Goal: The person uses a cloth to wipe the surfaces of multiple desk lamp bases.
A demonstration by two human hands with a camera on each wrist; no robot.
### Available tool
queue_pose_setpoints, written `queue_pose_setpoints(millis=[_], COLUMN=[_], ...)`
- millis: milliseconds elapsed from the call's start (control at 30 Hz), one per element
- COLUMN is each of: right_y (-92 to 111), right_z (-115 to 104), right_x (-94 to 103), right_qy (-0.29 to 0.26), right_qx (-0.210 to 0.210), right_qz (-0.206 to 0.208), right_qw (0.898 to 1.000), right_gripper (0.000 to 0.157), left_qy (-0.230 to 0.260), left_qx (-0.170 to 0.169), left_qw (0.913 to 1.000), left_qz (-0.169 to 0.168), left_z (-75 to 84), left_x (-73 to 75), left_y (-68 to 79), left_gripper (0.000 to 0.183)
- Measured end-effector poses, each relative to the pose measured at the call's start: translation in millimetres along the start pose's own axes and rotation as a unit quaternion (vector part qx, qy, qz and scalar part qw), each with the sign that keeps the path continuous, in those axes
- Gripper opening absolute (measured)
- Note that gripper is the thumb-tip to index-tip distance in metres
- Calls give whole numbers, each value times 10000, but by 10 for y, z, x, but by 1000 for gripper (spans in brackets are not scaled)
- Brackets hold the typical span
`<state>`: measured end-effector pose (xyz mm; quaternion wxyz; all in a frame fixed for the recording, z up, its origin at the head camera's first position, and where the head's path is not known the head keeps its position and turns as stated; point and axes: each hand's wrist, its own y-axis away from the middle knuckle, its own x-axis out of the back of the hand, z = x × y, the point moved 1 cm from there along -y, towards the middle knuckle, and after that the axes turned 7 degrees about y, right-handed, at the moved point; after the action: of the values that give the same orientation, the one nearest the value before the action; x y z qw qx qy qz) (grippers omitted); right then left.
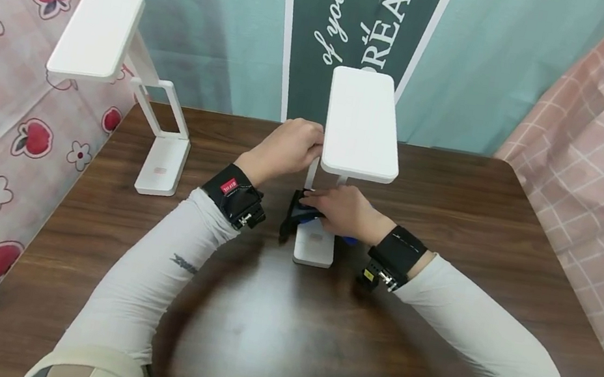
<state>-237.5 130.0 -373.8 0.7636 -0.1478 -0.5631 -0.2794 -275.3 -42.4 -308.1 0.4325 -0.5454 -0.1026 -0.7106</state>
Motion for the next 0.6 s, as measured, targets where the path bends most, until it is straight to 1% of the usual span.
queue_pose_setpoints(millis=[33, 100, 233, 300, 433, 533, 600], right_y=[14, 67, 251, 333, 408, 411, 408], right_z=[11, 46, 147, 194, 249, 278, 298], right_x=[-2, -11, -96, -131, -180, -216, -241], right_qy=[-82, -301, -835, -987, -1102, -1452, -1790], right_qx=[-51, -156, -308, -367, -447, -553, -678], right_qz=[-49, 9, 417, 539, 488, 388, 282], right_qw=[9999, 9994, 9952, 9930, 9917, 9871, 9811], right_gripper=[50, 50, 47, 47, 50, 51, 52], left_qy=[9, 36, 108, 129, 116, 143, 183], left_qx=[-29, -83, -133, -152, -179, -166, -182], left_qw=[10000, 10000, 9998, 9997, 9997, 9997, 9996], left_qz=[7, 26, 76, 104, 126, 113, 126], left_z=[-10, -24, -31, -34, -41, -49, -53], left_x=[3, 11, 2, 0, -11, -22, -28], left_y=[-1, 4, 22, 28, 25, 25, 27], left_gripper=[23, 23, 22, 22, 22, 22, 23])
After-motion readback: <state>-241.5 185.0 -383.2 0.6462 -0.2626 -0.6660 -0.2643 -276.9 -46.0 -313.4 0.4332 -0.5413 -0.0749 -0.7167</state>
